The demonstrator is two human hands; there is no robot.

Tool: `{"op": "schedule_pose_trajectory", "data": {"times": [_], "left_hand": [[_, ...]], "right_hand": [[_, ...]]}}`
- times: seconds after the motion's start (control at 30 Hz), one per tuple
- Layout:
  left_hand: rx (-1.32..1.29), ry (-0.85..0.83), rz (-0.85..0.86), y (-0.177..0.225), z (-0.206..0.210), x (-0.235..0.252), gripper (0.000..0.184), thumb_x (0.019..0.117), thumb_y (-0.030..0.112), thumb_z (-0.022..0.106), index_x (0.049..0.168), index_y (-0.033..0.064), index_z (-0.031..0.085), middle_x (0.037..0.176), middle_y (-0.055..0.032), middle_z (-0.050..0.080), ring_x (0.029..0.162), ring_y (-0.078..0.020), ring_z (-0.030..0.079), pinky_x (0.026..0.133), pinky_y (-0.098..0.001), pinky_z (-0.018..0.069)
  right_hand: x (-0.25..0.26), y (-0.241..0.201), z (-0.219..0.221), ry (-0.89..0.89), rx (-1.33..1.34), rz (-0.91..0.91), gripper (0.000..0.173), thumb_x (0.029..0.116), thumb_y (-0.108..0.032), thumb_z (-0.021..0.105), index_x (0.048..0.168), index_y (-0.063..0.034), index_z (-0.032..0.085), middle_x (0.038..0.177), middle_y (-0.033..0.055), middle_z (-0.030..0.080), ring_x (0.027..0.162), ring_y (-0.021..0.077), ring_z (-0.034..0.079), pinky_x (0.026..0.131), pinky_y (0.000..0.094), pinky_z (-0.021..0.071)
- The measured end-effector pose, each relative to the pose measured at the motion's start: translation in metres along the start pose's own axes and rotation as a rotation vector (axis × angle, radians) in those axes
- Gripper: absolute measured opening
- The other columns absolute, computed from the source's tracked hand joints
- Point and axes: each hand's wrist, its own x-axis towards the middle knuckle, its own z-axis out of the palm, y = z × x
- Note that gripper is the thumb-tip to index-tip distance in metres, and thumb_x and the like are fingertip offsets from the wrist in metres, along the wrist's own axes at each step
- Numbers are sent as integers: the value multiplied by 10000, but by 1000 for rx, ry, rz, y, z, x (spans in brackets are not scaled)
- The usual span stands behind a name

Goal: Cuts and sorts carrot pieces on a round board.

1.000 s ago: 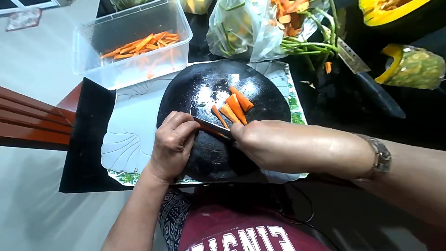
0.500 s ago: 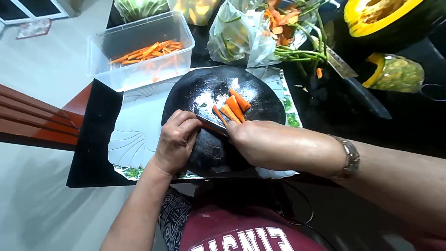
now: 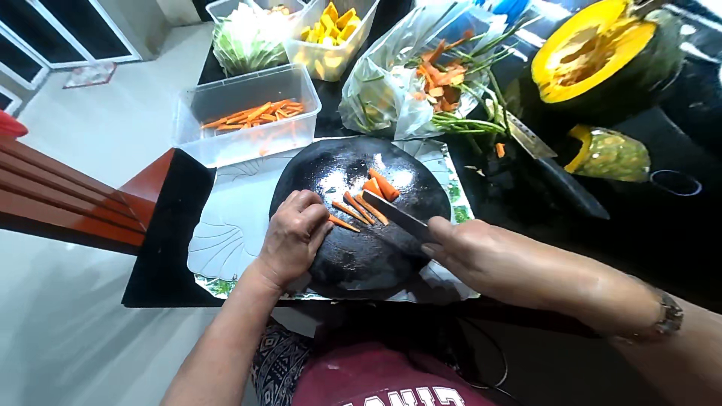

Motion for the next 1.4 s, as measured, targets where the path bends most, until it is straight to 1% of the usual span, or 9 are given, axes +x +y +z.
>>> {"op": "schedule_pose_trajectory", "data": {"times": [0.1,0.27,0.4,0.47,0.67,0.93,1.17,1.3,1.4], "left_hand": [[68,-100,-23,4,-2,14,112,862,98,760,925,15,721,1046,-155,689,1002,-322,663,830,-471,546],[93,-338,-32,4,-6,43,426,825,108,817,1242,94,730,1320,-111,653,1222,-344,586,956,-572,473],[102,-373,34,3,-3,48,93,878,117,751,957,66,753,1128,-96,714,1120,-322,635,892,-534,493],[146,-365,66,6,-1,44,82,921,105,688,877,41,714,1021,-124,696,1000,-322,657,803,-509,517],[457,-387,148,31,3,37,131,956,-8,528,923,-48,648,861,-203,632,794,-364,677,652,-448,556],[502,-683,43,45,-8,55,167,986,-22,481,1021,-119,613,973,-260,635,922,-410,689,769,-459,577],[479,-309,108,-5,-37,80,85,932,-33,587,935,-97,644,883,-235,637,815,-384,689,719,-481,590],[632,-294,-296,-37,-83,136,237,1009,33,556,1185,-86,660,1166,-373,597,1098,-570,590,886,-706,472],[681,-186,-398,-30,-88,150,303,1035,117,565,1280,-39,651,1255,-354,589,1194,-568,539,944,-709,414]], "right_hand": [[-3,15,1,69,97,-16,216,1048,-236,459,872,-115,490,556,-63,400,460,51,447,442,257,392],[-6,31,9,144,164,-39,225,1042,-240,464,863,-109,496,558,-64,400,462,26,440,444,222,386],[1,41,5,191,392,54,236,1064,-235,456,877,-102,512,523,-53,458,409,20,485,414,206,443],[11,47,1,255,557,89,185,1062,-189,463,905,-98,500,520,-47,488,396,27,509,407,201,472],[49,64,1,511,1089,11,165,1032,-97,407,925,-119,531,525,-39,530,372,76,528,376,244,517],[50,81,7,464,1242,-39,203,1018,-91,391,890,-136,542,530,-52,542,369,55,520,357,221,494],[51,85,8,406,1190,-28,176,1018,-118,432,907,-153,564,542,-75,538,382,34,510,364,205,482],[49,82,8,411,1161,-12,165,1023,-119,429,932,-142,565,547,-62,529,386,41,503,368,208,478],[49,84,9,405,1171,-31,166,1027,-120,427,926,-141,557,547,-59,534,388,42,513,373,205,484]]}}
